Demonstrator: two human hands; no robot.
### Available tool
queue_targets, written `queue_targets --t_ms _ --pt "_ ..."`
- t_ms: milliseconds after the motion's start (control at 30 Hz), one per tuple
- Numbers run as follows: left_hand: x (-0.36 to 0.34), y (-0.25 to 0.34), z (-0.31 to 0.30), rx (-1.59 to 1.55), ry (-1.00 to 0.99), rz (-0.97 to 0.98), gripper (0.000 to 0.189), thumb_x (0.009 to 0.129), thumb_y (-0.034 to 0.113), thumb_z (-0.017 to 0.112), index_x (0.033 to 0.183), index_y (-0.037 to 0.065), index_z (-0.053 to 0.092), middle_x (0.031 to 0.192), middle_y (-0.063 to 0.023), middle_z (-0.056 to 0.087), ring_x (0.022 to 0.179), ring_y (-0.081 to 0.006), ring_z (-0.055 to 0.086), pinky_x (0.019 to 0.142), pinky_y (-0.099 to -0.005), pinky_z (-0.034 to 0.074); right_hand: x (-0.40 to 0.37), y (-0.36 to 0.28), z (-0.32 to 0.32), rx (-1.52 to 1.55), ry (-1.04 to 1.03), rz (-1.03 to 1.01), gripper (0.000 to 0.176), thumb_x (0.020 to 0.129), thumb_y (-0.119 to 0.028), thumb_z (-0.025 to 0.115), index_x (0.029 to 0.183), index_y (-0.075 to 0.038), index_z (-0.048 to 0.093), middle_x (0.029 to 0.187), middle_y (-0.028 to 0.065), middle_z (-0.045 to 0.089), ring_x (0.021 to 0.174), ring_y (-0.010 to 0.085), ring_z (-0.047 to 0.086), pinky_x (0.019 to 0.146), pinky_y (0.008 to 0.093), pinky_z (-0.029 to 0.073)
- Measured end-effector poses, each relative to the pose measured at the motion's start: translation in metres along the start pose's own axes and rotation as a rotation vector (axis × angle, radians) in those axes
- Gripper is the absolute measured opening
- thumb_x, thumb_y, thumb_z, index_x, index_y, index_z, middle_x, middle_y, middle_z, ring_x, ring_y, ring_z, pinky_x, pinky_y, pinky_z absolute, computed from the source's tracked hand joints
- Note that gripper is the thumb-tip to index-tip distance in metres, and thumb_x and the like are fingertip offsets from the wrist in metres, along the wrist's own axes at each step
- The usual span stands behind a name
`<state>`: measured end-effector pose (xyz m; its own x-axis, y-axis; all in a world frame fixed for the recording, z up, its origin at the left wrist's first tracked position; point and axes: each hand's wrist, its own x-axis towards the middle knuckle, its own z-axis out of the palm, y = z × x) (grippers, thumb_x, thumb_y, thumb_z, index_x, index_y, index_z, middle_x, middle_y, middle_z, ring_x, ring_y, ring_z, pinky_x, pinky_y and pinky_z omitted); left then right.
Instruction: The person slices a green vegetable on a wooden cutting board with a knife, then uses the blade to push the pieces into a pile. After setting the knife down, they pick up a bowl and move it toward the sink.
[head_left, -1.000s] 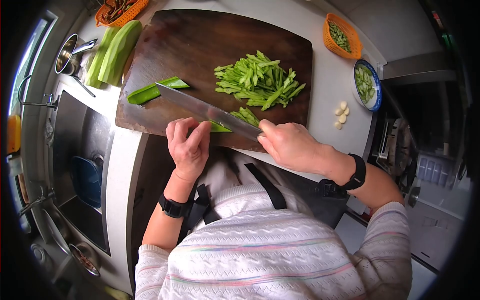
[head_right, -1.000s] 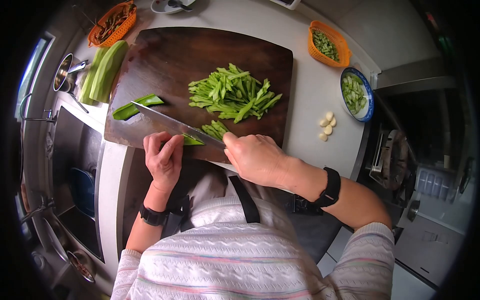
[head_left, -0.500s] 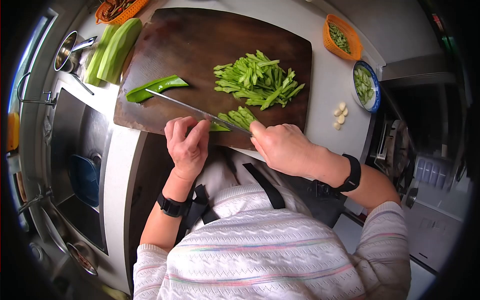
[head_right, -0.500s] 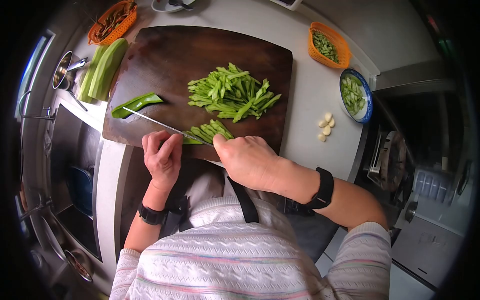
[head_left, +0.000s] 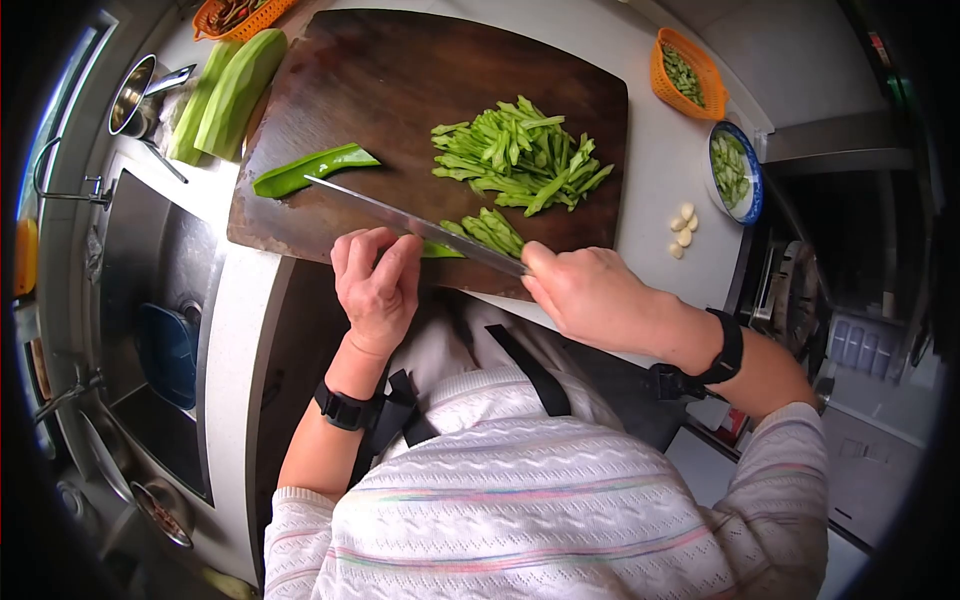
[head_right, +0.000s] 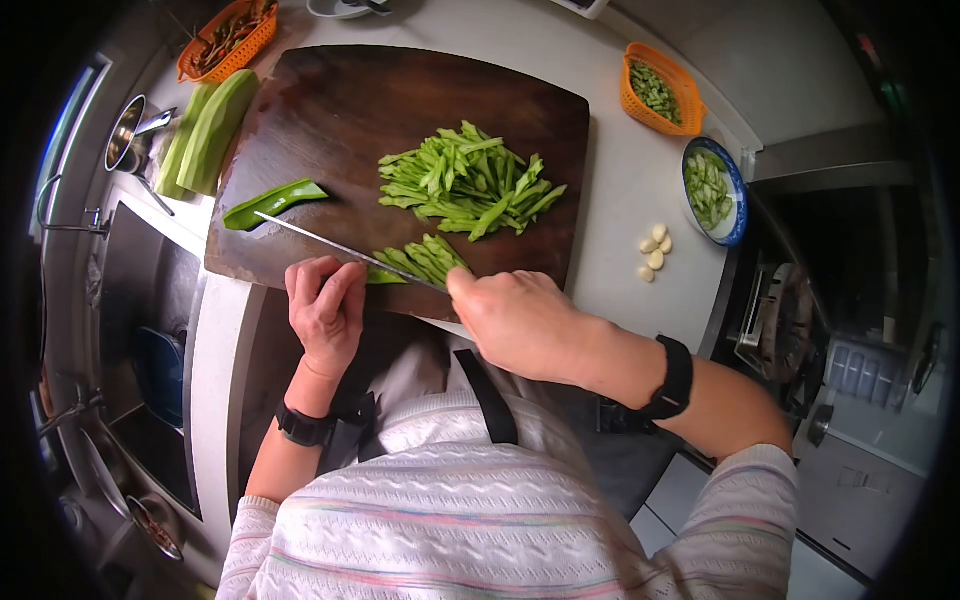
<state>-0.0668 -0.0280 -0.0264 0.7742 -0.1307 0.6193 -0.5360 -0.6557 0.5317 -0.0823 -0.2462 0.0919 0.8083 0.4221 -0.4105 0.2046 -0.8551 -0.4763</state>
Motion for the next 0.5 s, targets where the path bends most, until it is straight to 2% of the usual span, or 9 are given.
queue_targets --t_ms 67,100,233,300,333,400,500 --pt "0.001 0.001 0.001 0.014 0.000 -0.001 0.022 0.070 -0.002 0.074 0.089 0.009 0.068 0.086 -0.0057 0.058 0.081 -0.0257 0.055 0.070 -0.0337 0.047 0.016 -0.002 0.011 -0.055 0.077 -0.067 0.013 0.090 -0.011 0.051 0.088 0.001 0.047 0.066 0.0215 0.062 0.070 0.0426 0.063 0.065 0.0518 0.049" --pt "0.002 -0.001 0.001 0.018 0.004 0.005 0.022 0.070 -0.002 0.074 0.089 0.009 0.068 0.086 -0.0057 0.058 0.081 -0.0257 0.055 0.070 -0.0337 0.047 0.016 -0.004 0.006 -0.043 0.032 -0.031 0.013 0.091 -0.012 0.051 0.088 0.001 0.048 0.068 0.0214 0.062 0.071 0.0432 0.063 0.066 0.0519 0.049" --pt "0.001 -0.001 0.000 -0.005 -0.002 -0.002 0.021 0.071 -0.002 0.074 0.088 0.009 0.068 0.086 -0.0057 0.058 0.082 -0.0259 0.055 0.071 -0.0338 0.047 0.004 0.008 0.004 -0.007 0.067 -0.034 0.014 0.092 -0.013 0.050 0.089 0.000 0.047 0.066 0.0210 0.062 0.070 0.0427 0.063 0.065 0.0521 0.049" --pt "-0.001 0.000 -0.001 -0.007 -0.001 -0.015 0.021 0.071 -0.002 0.074 0.088 0.009 0.068 0.086 -0.0058 0.058 0.082 -0.0260 0.055 0.072 -0.0339 0.048 -0.006 0.014 0.004 -0.003 0.126 -0.054 0.016 0.093 -0.014 0.054 0.089 -0.002 0.045 0.059 0.0190 0.056 0.058 0.0407 0.058 0.052 0.0485 0.045" --pt "-0.001 -0.001 0.000 -0.007 0.002 -0.013 0.021 0.071 -0.002 0.074 0.088 0.008 0.068 0.086 -0.0057 0.058 0.082 -0.0262 0.055 0.072 -0.0340 0.048 -0.008 0.012 0.001 -0.004 0.124 -0.054 0.016 0.093 -0.014 0.054 0.089 -0.002 0.045 0.059 0.0190 0.056 0.058 0.0407 0.058 0.052 0.0485 0.045" --pt "-0.001 -0.002 0.001 -0.006 0.004 -0.017 0.021 0.070 -0.002 0.074 0.088 0.008 0.068 0.086 -0.0057 0.058 0.082 -0.0263 0.055 0.072 -0.0341 0.047 -0.013 0.004 -0.009 -0.021 0.026 0.012 0.015 0.093 -0.014 0.050 0.089 0.000 0.046 0.063 0.0206 0.060 0.065 0.0414 0.063 0.062 0.0518 0.049" --pt "-0.002 -0.002 0.001 -0.026 0.006 -0.015 0.022 0.070 -0.002 0.074 0.088 0.008 0.067 0.086 -0.0056 0.058 0.082 -0.0264 0.055 0.071 -0.0342 0.047 -0.015 0.000 -0.012 -0.028 -0.017 0.010 0.015 0.092 -0.014 0.051 0.089 0.000 0.046 0.063 0.0209 0.060 0.066 0.0410 0.063 0.062 0.0517 0.049"
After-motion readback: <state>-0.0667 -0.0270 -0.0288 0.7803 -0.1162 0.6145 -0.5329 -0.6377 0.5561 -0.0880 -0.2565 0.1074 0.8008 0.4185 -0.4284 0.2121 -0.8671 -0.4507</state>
